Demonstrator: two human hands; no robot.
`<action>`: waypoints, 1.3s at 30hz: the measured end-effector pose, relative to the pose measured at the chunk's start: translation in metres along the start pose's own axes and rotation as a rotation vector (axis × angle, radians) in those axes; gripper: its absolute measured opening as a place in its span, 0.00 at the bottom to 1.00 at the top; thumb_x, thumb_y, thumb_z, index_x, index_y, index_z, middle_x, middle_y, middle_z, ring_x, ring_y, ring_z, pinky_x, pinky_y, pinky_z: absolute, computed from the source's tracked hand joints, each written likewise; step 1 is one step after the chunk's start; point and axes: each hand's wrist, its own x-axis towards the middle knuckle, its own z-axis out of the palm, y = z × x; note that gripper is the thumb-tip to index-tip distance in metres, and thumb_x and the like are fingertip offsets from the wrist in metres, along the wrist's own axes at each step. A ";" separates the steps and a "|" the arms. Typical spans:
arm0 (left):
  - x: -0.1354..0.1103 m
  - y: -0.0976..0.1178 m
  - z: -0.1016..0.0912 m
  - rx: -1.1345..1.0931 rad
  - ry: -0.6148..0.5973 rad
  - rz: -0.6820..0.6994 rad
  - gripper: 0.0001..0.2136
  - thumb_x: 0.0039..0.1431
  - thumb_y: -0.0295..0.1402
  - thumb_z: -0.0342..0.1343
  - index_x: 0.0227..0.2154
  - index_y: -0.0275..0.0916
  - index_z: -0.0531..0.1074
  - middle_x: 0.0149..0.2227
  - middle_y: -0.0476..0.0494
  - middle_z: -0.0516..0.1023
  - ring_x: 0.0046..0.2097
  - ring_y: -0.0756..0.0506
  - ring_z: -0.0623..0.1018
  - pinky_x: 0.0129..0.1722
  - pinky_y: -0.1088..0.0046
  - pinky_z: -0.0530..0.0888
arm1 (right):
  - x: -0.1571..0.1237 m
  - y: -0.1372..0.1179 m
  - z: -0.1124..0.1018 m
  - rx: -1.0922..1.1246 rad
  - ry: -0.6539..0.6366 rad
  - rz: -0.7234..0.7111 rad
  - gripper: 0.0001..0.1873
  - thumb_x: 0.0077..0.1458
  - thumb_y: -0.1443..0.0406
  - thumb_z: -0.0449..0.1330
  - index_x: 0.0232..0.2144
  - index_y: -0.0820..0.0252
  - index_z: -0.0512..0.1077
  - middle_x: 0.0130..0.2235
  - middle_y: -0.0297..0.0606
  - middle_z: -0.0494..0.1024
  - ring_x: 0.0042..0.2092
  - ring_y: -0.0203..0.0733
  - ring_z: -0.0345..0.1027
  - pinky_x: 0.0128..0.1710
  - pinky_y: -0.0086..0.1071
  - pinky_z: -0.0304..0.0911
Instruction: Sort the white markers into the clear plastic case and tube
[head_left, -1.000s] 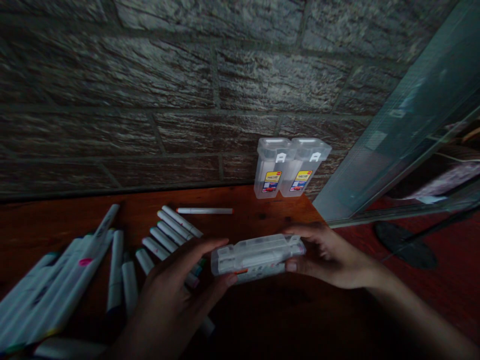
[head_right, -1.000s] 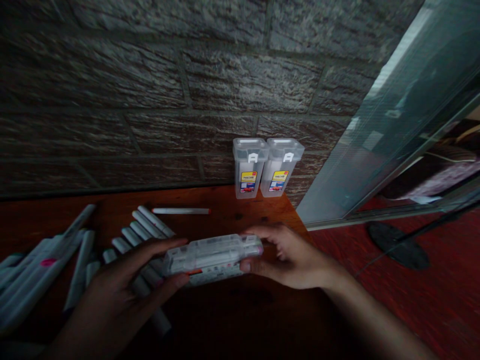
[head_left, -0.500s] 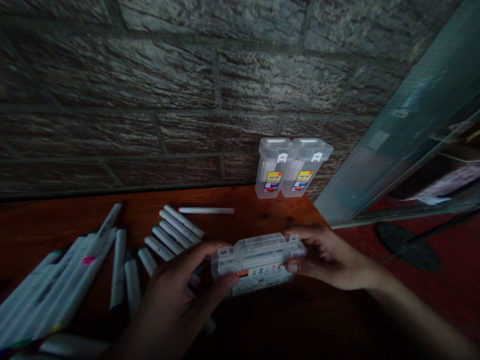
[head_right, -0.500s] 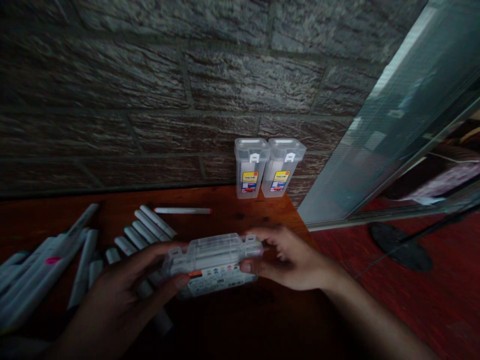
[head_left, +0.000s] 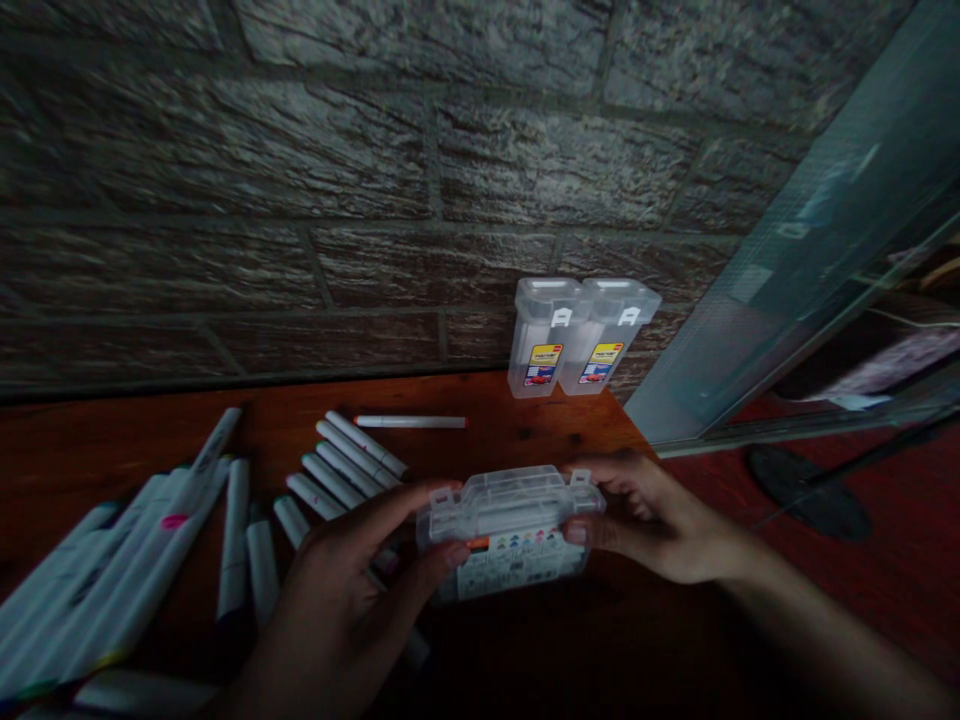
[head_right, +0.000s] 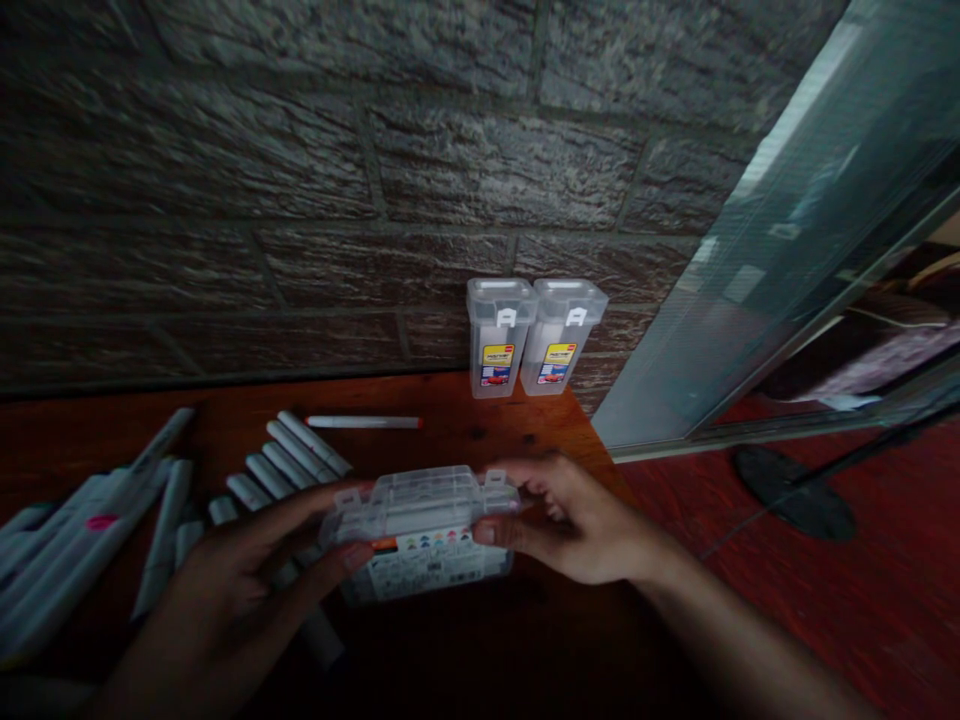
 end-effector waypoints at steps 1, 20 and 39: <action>0.000 0.000 0.000 -0.012 0.002 -0.006 0.13 0.61 0.43 0.64 0.48 0.54 0.81 0.47 0.51 0.87 0.47 0.40 0.86 0.44 0.71 0.85 | 0.000 0.000 0.000 0.005 0.003 -0.001 0.07 0.62 0.62 0.67 0.42 0.54 0.81 0.34 0.34 0.82 0.33 0.39 0.75 0.29 0.29 0.74; 0.006 0.004 0.005 -0.476 0.120 -0.166 0.13 0.58 0.36 0.68 0.47 0.46 0.83 0.43 0.44 0.88 0.43 0.40 0.87 0.42 0.70 0.85 | 0.014 0.006 0.027 0.199 0.299 -0.092 0.20 0.61 0.70 0.67 0.53 0.46 0.76 0.44 0.31 0.85 0.41 0.32 0.79 0.39 0.22 0.73; 0.005 0.009 0.001 -0.346 0.177 -0.137 0.06 0.56 0.36 0.69 0.37 0.48 0.85 0.43 0.46 0.88 0.42 0.40 0.86 0.44 0.65 0.85 | 0.008 -0.002 0.036 0.063 0.437 -0.105 0.09 0.59 0.68 0.68 0.41 0.49 0.82 0.33 0.32 0.83 0.30 0.34 0.77 0.28 0.23 0.72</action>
